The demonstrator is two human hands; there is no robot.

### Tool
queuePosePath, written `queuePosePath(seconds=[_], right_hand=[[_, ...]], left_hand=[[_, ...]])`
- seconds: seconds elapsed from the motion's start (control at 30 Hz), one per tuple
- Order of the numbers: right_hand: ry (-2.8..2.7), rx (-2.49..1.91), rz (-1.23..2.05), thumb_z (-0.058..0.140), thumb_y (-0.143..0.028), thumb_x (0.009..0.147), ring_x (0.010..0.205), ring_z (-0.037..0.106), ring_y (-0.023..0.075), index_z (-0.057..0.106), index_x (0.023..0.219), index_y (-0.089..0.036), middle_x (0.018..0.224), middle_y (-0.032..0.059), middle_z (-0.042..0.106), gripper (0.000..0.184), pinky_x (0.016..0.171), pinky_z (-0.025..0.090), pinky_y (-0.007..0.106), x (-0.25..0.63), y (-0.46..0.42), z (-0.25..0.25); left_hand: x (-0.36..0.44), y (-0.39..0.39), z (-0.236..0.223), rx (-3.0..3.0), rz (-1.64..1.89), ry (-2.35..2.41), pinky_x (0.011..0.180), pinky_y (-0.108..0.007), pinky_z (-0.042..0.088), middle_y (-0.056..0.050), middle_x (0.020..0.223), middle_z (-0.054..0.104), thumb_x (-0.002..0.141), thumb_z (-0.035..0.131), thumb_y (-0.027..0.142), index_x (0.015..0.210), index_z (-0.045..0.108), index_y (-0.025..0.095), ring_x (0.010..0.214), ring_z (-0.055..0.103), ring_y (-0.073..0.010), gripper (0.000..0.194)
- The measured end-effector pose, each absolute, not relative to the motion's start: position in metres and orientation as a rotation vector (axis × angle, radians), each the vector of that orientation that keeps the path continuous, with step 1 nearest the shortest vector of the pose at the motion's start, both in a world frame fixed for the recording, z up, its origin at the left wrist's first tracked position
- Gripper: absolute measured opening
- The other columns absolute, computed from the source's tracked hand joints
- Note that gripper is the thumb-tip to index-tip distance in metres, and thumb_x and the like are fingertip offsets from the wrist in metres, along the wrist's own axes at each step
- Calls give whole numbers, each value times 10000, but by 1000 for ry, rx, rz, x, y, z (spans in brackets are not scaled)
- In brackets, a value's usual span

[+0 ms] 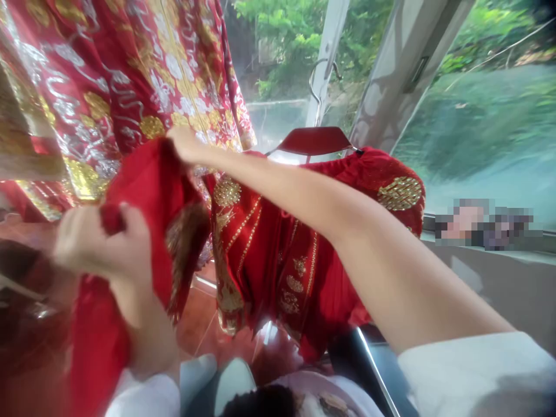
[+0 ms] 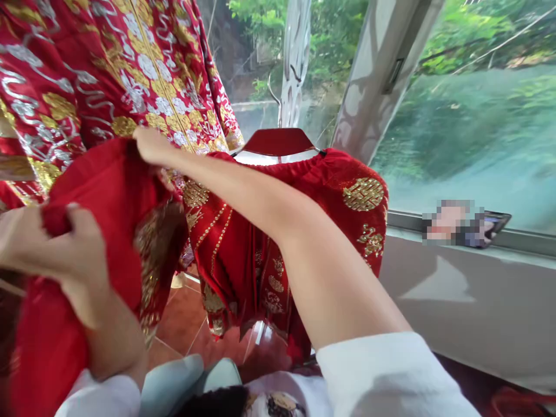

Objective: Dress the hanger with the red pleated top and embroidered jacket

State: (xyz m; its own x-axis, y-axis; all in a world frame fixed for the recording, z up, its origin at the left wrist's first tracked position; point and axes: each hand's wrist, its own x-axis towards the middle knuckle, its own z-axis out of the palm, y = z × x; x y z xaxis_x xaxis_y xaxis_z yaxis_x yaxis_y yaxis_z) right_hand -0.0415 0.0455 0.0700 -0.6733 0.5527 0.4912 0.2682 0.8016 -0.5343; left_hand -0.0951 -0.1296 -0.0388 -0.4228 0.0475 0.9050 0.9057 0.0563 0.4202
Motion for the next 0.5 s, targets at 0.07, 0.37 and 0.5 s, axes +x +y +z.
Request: queuePosePath(seconds=[0.07, 0.37, 0.5], right_hand=[[-2288, -631, 179, -21, -135, 732, 1167, 534, 96, 335, 509, 30, 943, 6, 589, 450, 744, 374, 97, -21, 71, 100], [-2533, -797, -83, 352, -32, 781, 1194, 553, 147, 668, 898, 84, 1170, 66, 667, 355, 885, 409, 184, 96, 82, 124], [-2658, -867, -111, 440, 105, 707, 994, 679, 149, 736, 1022, -40, 925, 40, 737, 456, 867, 479, 206, 111, 80, 113]], left_hand=[[-93, -106, -34, -923, -1295, -1563, 821, -448, 503, -45, 698, 586, 790, 625, 246, 717, 573, 153, 754, 591, -210, 129], [-5, -82, -58, -1373, -1340, -1178, 778, -235, 535, -78, 1058, 735, 903, 534, 121, 1193, 617, 116, 878, 700, -144, 302], [24, -65, -105, -1587, -1173, -1494, 598, -232, 510, -94, 1044, 742, 892, 523, 117, 1231, 582, 135, 751, 713, -166, 344]])
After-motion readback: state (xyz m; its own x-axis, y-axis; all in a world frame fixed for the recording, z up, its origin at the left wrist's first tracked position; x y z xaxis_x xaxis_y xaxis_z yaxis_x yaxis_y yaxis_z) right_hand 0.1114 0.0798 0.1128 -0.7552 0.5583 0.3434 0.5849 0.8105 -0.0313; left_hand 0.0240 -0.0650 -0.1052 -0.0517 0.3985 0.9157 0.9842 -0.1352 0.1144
